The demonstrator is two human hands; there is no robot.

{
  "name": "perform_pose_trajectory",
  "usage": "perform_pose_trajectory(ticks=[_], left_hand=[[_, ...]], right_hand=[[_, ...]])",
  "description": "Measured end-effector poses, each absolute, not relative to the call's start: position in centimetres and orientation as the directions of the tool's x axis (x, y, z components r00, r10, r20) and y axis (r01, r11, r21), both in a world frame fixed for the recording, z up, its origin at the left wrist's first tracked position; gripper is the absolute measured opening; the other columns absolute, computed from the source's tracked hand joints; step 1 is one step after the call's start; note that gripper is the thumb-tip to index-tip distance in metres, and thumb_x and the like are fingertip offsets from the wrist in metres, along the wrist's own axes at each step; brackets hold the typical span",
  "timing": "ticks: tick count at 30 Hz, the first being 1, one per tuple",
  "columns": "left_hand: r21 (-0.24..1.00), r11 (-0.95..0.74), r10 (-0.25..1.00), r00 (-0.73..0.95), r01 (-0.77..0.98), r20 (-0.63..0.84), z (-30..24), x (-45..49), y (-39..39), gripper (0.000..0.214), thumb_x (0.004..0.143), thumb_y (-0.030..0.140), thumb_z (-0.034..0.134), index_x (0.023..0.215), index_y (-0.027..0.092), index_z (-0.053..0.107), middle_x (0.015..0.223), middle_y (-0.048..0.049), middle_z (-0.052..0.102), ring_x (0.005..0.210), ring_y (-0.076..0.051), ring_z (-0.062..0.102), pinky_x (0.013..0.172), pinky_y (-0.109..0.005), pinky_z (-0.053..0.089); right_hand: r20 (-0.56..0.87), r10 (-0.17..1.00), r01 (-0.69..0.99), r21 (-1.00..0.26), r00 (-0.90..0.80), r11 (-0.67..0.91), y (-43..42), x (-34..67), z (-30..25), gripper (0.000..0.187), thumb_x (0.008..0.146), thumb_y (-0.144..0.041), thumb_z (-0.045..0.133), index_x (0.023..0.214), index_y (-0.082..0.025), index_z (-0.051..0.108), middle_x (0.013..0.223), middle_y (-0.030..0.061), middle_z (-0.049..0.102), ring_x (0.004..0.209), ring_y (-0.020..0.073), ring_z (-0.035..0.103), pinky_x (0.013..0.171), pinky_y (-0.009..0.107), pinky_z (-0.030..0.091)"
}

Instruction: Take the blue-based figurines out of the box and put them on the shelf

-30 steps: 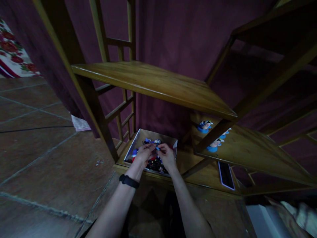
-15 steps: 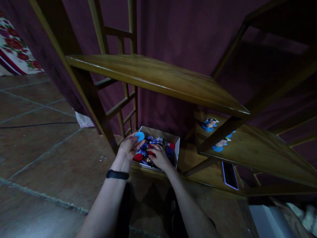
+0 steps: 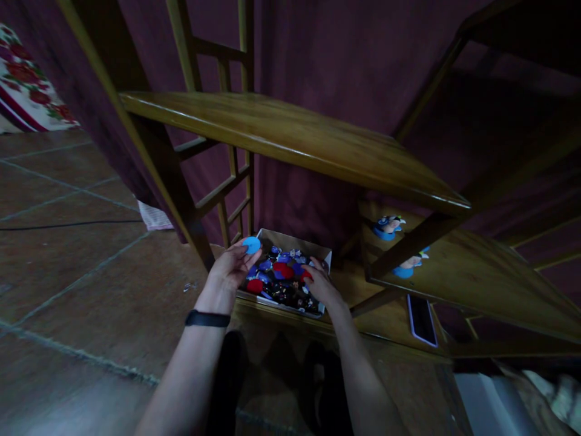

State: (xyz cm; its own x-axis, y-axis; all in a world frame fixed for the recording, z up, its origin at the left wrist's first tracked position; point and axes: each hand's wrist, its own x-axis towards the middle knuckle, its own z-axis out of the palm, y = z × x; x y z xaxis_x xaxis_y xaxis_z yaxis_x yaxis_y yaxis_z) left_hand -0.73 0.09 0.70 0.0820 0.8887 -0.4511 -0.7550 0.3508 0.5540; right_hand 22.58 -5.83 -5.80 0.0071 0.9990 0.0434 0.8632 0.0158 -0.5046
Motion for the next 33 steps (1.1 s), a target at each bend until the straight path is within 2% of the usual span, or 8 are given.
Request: perform_pose_trajectory(ticks=[3,8,13,16,19,27,30,33], left_hand=[[0.547,0.360,0.890,0.102,-0.756,-0.445,0.7,-0.7,0.1,0.031,0.071,-0.005,0.047,0.094,0.010,0.061,0.075,-0.0089,0.067,0.070,-0.019,0.066,0.065,-0.032,0.056],[0.538,0.376,0.888,0.127,-0.754,-0.442,0.7,-0.4,0.1,0.033,0.072,-0.005,0.045,0.097,0.010,0.060,0.075,-0.0095,0.067,0.071,-0.020,0.066,0.064,-0.033,0.056],[0.515,0.387,0.879,0.138,-0.765,-0.456,0.8,-0.3,0.2,0.032,0.073,-0.004,0.045,0.098,0.010,0.060,0.077,-0.0106,0.067,0.074,-0.021,0.066,0.065,-0.033,0.056],[0.503,0.402,0.869,0.146,-0.765,-0.473,0.8,-0.2,0.2,0.032,0.074,-0.003,0.045,0.098,0.010,0.060,0.079,-0.0109,0.067,0.074,-0.021,0.066,0.064,-0.032,0.056],[0.495,0.413,0.857,0.142,-0.765,-0.495,0.7,0.0,0.2,0.031,0.074,-0.003,0.045,0.097,0.010,0.061,0.080,-0.0112,0.067,0.073,-0.020,0.066,0.064,-0.031,0.056],[0.506,0.428,0.860,0.166,-0.749,-0.482,0.9,0.6,-0.1,0.030,0.074,-0.003,0.045,0.096,0.010,0.060,0.076,-0.0103,0.067,0.072,-0.020,0.066,0.062,-0.031,0.056],[0.503,0.434,0.861,0.180,-0.748,-0.475,1.0,0.6,-0.2,0.030,0.074,-0.004,0.044,0.095,0.010,0.060,0.075,-0.0090,0.067,0.070,-0.018,0.066,0.063,-0.030,0.056],[0.509,0.436,0.858,0.173,-0.742,-0.483,0.8,0.5,-0.2,0.028,0.074,-0.003,0.045,0.093,0.010,0.060,0.075,-0.0093,0.067,0.070,-0.018,0.066,0.063,-0.030,0.056]], right_hand=[[0.056,0.998,0.847,-0.532,0.029,0.005,-5.8,22.6,-5.5,0.039,0.075,-0.009,0.043,0.108,-0.024,0.059,0.121,0.0027,0.049,0.113,0.0164,0.044,0.097,0.031,0.031],[0.024,1.000,0.821,-0.570,0.014,0.002,-6.4,23.2,-4.0,0.031,0.075,-0.009,0.040,0.083,-0.023,0.067,0.093,0.0024,0.063,0.090,0.0158,0.056,0.083,0.027,0.040],[-0.200,0.952,0.760,-0.649,-0.232,0.049,-8.3,22.8,-3.9,0.036,0.068,-0.006,0.040,0.070,-0.026,0.070,0.071,-0.0028,0.068,0.069,0.0137,0.061,0.063,0.023,0.043],[-0.227,0.937,0.785,-0.615,-0.265,0.073,-9.5,21.8,-5.0,0.035,0.067,-0.008,0.045,0.076,-0.030,0.071,0.077,-0.0037,0.069,0.075,0.0155,0.062,0.066,0.024,0.044],[-0.186,0.948,0.801,-0.589,-0.258,0.102,-9.8,21.1,-5.9,0.040,0.069,-0.009,0.046,0.094,-0.031,0.068,0.096,-0.0018,0.067,0.090,0.0167,0.060,0.078,0.025,0.043],[-0.132,0.966,0.810,-0.577,-0.224,0.109,-8.5,21.9,-5.1,0.039,0.079,-0.015,0.044,0.117,-0.019,0.054,0.127,0.0080,0.047,0.113,0.0178,0.047,0.096,0.029,0.034],[-0.077,0.985,0.811,-0.580,-0.156,0.083,-8.2,22.9,-4.1,0.035,0.081,-0.013,0.042,0.111,-0.019,0.057,0.124,0.0080,0.049,0.110,0.0165,0.048,0.095,0.030,0.035],[-0.177,0.969,0.772,-0.635,-0.172,0.021,-8.3,23.7,-3.8,0.027,0.081,-0.016,0.043,0.098,-0.019,0.064,0.099,0.0044,0.063,0.090,0.0148,0.058,0.083,0.028,0.043]])
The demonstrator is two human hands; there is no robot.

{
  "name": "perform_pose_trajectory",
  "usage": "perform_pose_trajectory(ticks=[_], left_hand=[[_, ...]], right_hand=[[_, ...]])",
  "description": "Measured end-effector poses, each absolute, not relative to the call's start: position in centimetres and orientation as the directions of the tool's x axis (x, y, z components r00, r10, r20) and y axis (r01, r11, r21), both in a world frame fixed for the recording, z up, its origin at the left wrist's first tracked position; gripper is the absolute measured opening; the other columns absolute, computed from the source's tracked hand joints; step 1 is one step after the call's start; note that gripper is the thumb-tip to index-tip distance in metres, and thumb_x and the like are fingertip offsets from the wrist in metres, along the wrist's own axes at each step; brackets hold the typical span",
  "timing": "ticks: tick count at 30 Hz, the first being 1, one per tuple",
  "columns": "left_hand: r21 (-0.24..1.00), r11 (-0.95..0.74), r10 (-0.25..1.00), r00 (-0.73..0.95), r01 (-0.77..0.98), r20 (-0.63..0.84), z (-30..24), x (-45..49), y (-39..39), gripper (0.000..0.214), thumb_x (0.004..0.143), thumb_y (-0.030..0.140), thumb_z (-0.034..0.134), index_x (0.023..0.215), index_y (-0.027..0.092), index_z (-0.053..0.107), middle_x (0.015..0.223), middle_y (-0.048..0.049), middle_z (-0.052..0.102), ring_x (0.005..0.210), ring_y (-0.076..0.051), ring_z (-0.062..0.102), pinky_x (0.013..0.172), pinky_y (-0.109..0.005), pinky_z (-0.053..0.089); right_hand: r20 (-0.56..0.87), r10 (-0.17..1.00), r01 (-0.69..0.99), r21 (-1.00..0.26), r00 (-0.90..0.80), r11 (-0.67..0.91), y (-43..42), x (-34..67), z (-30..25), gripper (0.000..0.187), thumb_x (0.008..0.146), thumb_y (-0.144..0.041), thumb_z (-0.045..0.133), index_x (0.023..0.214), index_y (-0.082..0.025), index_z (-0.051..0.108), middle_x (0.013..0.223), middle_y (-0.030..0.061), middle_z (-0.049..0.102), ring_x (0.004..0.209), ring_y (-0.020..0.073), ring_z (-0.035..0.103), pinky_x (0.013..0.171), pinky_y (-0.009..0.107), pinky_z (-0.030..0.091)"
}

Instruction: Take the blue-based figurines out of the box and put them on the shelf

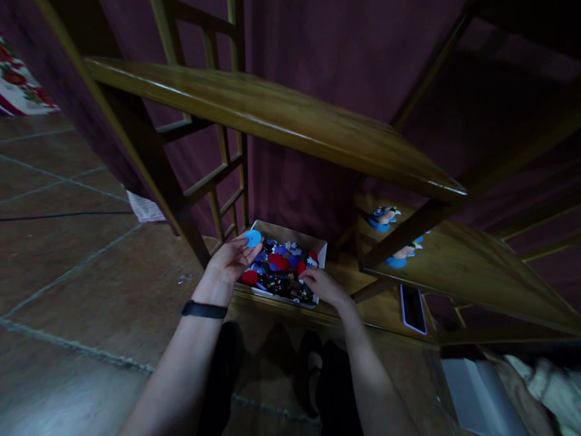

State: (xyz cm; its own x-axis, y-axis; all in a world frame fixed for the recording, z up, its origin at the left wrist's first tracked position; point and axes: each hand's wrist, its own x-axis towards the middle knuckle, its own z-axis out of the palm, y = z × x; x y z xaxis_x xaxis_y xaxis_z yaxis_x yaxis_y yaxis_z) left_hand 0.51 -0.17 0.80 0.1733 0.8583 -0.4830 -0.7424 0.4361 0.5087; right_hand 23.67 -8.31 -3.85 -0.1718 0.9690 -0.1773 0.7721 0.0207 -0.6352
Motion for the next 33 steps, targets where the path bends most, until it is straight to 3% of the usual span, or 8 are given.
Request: perform_pose_trajectory(ticks=[3,8,13,18,22,25,27,33], left_hand=[[0.521,0.433,0.862,0.168,-0.736,-0.479,0.5,0.5,0.0,0.027,0.073,-0.003,0.046,0.092,0.010,0.060,0.076,-0.0099,0.067,0.071,-0.019,0.066,0.063,-0.031,0.056],[0.525,0.425,0.873,0.180,-0.737,-0.454,0.3,0.7,-0.1,0.029,0.073,-0.003,0.046,0.094,0.011,0.061,0.076,-0.0098,0.067,0.071,-0.018,0.066,0.065,-0.032,0.056],[0.517,0.428,0.870,0.185,-0.741,-0.457,0.3,0.7,-0.2,0.032,0.072,-0.004,0.046,0.095,0.012,0.062,0.076,-0.0092,0.068,0.071,-0.018,0.066,0.065,-0.032,0.055],[0.521,0.434,0.868,0.185,-0.735,-0.462,0.5,0.6,-0.2,0.031,0.072,-0.004,0.046,0.094,0.012,0.062,0.075,-0.0090,0.067,0.072,-0.019,0.066,0.064,-0.032,0.055],[0.518,0.439,0.860,0.177,-0.735,-0.479,0.9,0.7,-0.3,0.028,0.072,-0.004,0.046,0.090,0.011,0.061,0.074,-0.0082,0.067,0.067,-0.017,0.066,0.062,-0.029,0.055],[0.515,0.440,0.858,0.175,-0.736,-0.484,1.0,0.7,-0.3,0.027,0.072,-0.004,0.045,0.088,0.011,0.061,0.073,-0.0081,0.066,0.068,-0.017,0.066,0.062,-0.030,0.055],[0.511,0.439,0.858,0.176,-0.739,-0.483,0.9,0.6,-0.2,0.026,0.072,-0.004,0.046,0.087,0.011,0.061,0.073,-0.0079,0.066,0.069,-0.017,0.066,0.063,-0.030,0.055],[0.521,0.431,0.863,0.170,-0.737,-0.475,0.7,0.2,0.0,0.024,0.071,-0.004,0.047,0.085,0.010,0.061,0.074,-0.0087,0.067,0.071,-0.018,0.066,0.064,-0.030,0.056]], right_hand=[[-0.320,0.898,0.722,-0.692,-0.301,-0.005,-8.8,23.5,-4.4,0.025,0.078,-0.022,0.051,0.098,-0.021,0.065,0.086,0.0011,0.067,0.076,0.0137,0.061,0.070,0.024,0.046],[-0.328,0.888,0.781,-0.622,-0.322,0.054,-8.8,22.4,-4.9,0.029,0.077,-0.017,0.047,0.096,-0.025,0.067,0.098,0.0001,0.068,0.090,0.0154,0.061,0.078,0.024,0.045],[-0.412,0.845,0.795,-0.607,-0.340,0.024,-8.2,21.8,-4.9,0.038,0.073,-0.009,0.042,0.092,-0.028,0.069,0.094,-0.0030,0.069,0.088,0.0152,0.062,0.076,0.023,0.045],[-0.310,0.903,0.810,-0.583,-0.299,0.069,-8.0,21.2,-5.9,0.039,0.073,-0.008,0.044,0.100,-0.026,0.066,0.107,0.0012,0.064,0.100,0.0178,0.057,0.086,0.027,0.042],[-0.139,0.970,0.837,-0.539,-0.202,0.097,-6.9,21.9,-6.1,0.045,0.072,-0.003,0.043,0.110,-0.021,0.060,0.125,0.0057,0.051,0.115,0.0167,0.046,0.098,0.029,0.033],[-0.061,0.992,0.853,-0.519,-0.108,0.061,-5.8,23.3,-5.6,0.045,0.075,-0.002,0.038,0.110,-0.021,0.059,0.121,0.0046,0.052,0.109,0.0146,0.048,0.095,0.028,0.034],[-0.024,0.999,0.889,-0.457,-0.027,0.013,-5.3,24.1,-5.1,0.043,0.077,-0.004,0.037,0.111,-0.020,0.058,0.117,0.0047,0.054,0.105,0.0146,0.049,0.091,0.026,0.036],[0.005,0.995,0.990,-0.099,0.100,-0.099,-5.6,24.2,-3.7,0.032,0.080,-0.011,0.039,0.101,-0.018,0.062,0.107,0.0101,0.056,0.105,0.0221,0.042,0.087,0.032,0.034]])
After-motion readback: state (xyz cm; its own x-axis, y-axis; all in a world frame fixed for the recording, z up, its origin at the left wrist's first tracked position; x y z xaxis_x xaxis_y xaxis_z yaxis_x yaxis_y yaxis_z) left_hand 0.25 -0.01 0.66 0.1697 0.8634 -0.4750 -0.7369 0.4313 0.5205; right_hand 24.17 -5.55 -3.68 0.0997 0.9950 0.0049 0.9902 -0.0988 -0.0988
